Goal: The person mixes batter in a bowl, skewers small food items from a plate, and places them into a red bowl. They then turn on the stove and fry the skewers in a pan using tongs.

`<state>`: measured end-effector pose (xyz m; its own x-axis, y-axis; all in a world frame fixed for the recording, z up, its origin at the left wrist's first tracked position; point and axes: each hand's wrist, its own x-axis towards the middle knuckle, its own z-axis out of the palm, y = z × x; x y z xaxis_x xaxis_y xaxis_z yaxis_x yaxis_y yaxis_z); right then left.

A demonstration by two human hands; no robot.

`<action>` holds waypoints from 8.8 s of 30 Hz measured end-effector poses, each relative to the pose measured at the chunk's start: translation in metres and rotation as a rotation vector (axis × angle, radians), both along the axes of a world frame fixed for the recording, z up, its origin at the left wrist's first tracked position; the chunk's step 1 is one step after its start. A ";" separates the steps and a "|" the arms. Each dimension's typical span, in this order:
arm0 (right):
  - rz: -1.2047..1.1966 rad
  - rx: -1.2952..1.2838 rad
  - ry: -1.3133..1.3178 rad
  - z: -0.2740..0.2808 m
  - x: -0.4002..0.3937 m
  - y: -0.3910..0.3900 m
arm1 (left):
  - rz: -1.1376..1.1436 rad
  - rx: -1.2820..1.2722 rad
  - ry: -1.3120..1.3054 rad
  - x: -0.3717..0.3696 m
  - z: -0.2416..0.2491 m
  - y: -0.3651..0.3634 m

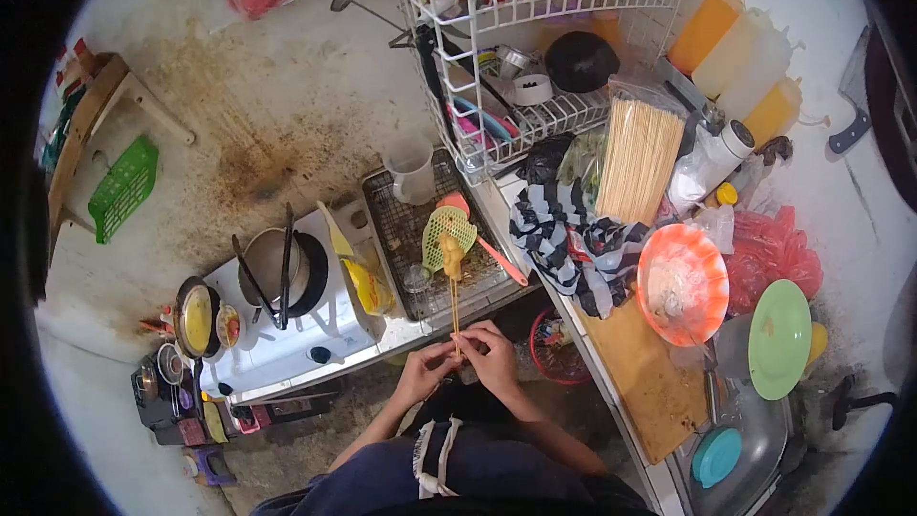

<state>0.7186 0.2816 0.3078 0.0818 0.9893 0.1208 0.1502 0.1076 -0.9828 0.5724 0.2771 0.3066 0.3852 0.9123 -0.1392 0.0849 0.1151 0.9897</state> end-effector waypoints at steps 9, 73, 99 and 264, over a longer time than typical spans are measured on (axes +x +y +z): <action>0.030 -0.114 -0.039 -0.040 0.001 0.039 | -0.035 -0.187 -0.101 -0.005 -0.042 0.038; -0.353 0.330 0.821 0.138 0.116 0.230 | -0.246 -0.060 -0.132 -0.007 0.032 0.106; -0.023 0.558 -0.782 0.091 0.052 0.082 | -0.059 -0.205 -0.299 -0.057 0.088 0.058; 0.421 -0.893 -0.113 -0.321 -0.773 -0.464 | 0.056 -0.709 0.851 -1.019 -0.289 -0.583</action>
<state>-0.0549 -0.1828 -0.0130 -0.2629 0.6665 -0.6976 0.3675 -0.5994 -0.7111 -0.4469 -0.3056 0.0178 -0.1238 0.5344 -0.8361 0.6830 0.6571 0.3189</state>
